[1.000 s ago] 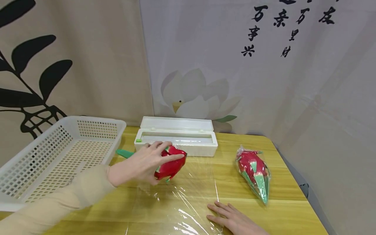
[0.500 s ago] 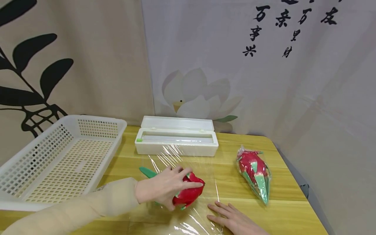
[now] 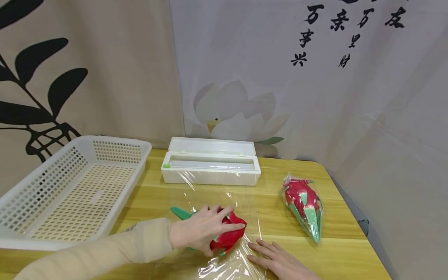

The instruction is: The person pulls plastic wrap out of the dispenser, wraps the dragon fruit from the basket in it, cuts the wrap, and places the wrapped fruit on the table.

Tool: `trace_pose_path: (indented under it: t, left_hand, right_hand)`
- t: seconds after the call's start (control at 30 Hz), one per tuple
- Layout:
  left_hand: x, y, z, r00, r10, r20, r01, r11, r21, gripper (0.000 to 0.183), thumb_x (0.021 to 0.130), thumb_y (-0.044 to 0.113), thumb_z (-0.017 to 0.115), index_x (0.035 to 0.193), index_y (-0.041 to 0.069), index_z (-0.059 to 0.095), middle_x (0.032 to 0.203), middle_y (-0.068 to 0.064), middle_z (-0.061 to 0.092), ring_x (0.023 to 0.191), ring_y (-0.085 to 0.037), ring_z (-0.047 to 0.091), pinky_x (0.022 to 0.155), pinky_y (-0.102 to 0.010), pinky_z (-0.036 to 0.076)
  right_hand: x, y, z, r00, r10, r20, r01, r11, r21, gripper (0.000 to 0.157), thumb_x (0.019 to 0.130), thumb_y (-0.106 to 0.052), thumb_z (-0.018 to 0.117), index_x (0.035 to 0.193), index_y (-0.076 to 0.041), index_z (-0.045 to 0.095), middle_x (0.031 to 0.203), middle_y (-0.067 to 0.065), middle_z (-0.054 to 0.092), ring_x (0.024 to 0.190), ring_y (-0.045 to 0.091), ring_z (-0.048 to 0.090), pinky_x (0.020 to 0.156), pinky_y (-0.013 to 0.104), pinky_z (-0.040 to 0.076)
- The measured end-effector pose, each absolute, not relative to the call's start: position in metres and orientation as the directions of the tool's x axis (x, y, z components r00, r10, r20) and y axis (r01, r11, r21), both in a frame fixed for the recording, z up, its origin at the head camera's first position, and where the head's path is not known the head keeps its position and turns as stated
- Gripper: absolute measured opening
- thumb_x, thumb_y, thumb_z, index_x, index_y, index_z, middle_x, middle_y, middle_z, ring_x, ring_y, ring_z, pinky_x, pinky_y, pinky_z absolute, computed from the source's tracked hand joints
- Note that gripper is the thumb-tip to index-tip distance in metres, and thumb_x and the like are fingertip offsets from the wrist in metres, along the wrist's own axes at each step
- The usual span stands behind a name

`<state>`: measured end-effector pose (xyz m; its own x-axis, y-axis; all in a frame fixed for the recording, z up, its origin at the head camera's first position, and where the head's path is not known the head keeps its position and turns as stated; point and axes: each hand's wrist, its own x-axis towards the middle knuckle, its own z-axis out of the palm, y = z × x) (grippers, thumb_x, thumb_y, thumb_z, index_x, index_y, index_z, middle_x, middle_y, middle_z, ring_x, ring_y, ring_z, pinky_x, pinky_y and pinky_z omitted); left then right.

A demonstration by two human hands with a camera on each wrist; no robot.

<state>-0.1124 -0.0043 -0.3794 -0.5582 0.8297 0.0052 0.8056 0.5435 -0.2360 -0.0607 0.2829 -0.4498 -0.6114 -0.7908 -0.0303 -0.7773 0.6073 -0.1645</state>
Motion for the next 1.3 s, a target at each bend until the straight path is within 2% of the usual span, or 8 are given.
trace_pose_path:
  t: [0.2, 0.4, 0.57, 0.8, 1.0, 1.17, 1.3]
  left_hand:
    - [-0.109, -0.007, -0.384, -0.552, 0.833, 0.044, 0.795, 0.542, -0.272, 0.109, 0.056, 0.08, 0.068, 0.147, 0.04, 0.025, 0.143, -0.002, 0.04, 0.114, -0.024, 0.055, 0.085, -0.035, 0.054]
    - [-0.112, -0.013, -0.385, -0.584, 0.812, 0.015, 0.801, 0.579, -0.155, 0.107, 0.062, 0.072, 0.072, 0.149, 0.032, 0.025, 0.15, -0.003, 0.036, 0.131, -0.032, 0.044, 0.098, -0.044, 0.049]
    - [-0.116, -0.018, -0.387, -0.586, 0.81, 0.024, 0.808, 0.586, -0.055, 0.106, 0.063, 0.064, 0.076, 0.149, 0.03, 0.025, 0.152, -0.002, 0.034, 0.133, -0.034, 0.041, 0.1, -0.046, 0.047]
    - [-0.113, -0.026, -0.39, -0.592, 0.804, 0.047, 0.804, 0.594, -0.035, 0.107, 0.065, 0.065, 0.074, 0.151, 0.031, 0.021, 0.155, -0.004, 0.029, 0.133, -0.035, 0.042, 0.1, -0.049, 0.047]
    - [-0.11, -0.036, -0.389, -0.587, 0.807, 0.07, 0.81, 0.586, 0.027, 0.1, 0.071, 0.06, 0.074, 0.151, 0.033, 0.021, 0.156, -0.006, 0.027, 0.133, -0.033, 0.042, 0.101, -0.052, 0.045]
    - [-0.101, -0.05, -0.388, -0.527, 0.831, 0.181, 0.843, 0.537, -0.012, 0.078, 0.081, 0.049, 0.07, 0.147, 0.028, 0.034, 0.154, -0.007, 0.032, 0.132, -0.033, 0.045, 0.101, -0.048, 0.047]
    - [-0.088, -0.067, -0.39, -0.398, 0.846, 0.355, 0.885, 0.456, -0.094, 0.055, 0.084, 0.037, 0.071, 0.133, 0.02, 0.052, 0.143, -0.006, 0.049, 0.129, -0.03, 0.05, 0.102, -0.042, 0.048]
  right_hand:
    - [-0.061, 0.287, -0.45, -0.616, -0.787, -0.027, -0.774, 0.612, -0.163, 0.064, 0.089, -0.061, 0.05, 0.145, -0.033, 0.037, 0.153, -0.004, 0.038, 0.138, 0.02, 0.035, 0.096, 0.046, 0.048]
    - [-0.062, 0.288, -0.448, -0.647, -0.756, -0.1, -0.723, 0.649, -0.235, 0.064, 0.088, -0.062, 0.049, 0.145, -0.035, 0.037, 0.154, -0.004, 0.035, 0.139, 0.019, 0.037, 0.096, 0.051, 0.048]
    - [-0.062, 0.291, -0.444, -0.671, -0.721, -0.174, -0.651, 0.685, -0.329, 0.063, 0.088, -0.062, 0.05, 0.144, -0.037, 0.037, 0.156, -0.004, 0.032, 0.142, 0.016, 0.034, 0.097, 0.052, 0.047]
    - [-0.065, 0.301, -0.445, -0.667, -0.726, -0.164, -0.641, 0.673, -0.37, 0.057, 0.092, -0.052, 0.052, 0.144, -0.035, 0.038, 0.154, 0.0, 0.035, 0.143, 0.006, 0.029, 0.099, 0.05, 0.047]
    - [-0.067, 0.307, -0.444, -0.628, -0.773, -0.095, -0.7, 0.613, -0.367, 0.051, 0.095, -0.043, 0.051, 0.143, -0.028, 0.042, 0.149, 0.005, 0.043, 0.138, 0.012, 0.04, 0.095, 0.042, 0.052]
    - [-0.069, 0.304, -0.44, -0.627, -0.778, -0.036, -0.684, 0.572, -0.452, 0.046, 0.093, -0.038, 0.057, 0.137, -0.025, 0.051, 0.141, 0.005, 0.053, 0.129, 0.016, 0.052, 0.094, 0.032, 0.053]
    - [-0.071, 0.3, -0.439, -0.557, -0.828, 0.055, -0.735, 0.461, -0.497, 0.04, 0.092, -0.027, 0.061, 0.131, -0.019, 0.057, 0.133, 0.007, 0.06, 0.123, 0.017, 0.058, 0.096, 0.03, 0.052]
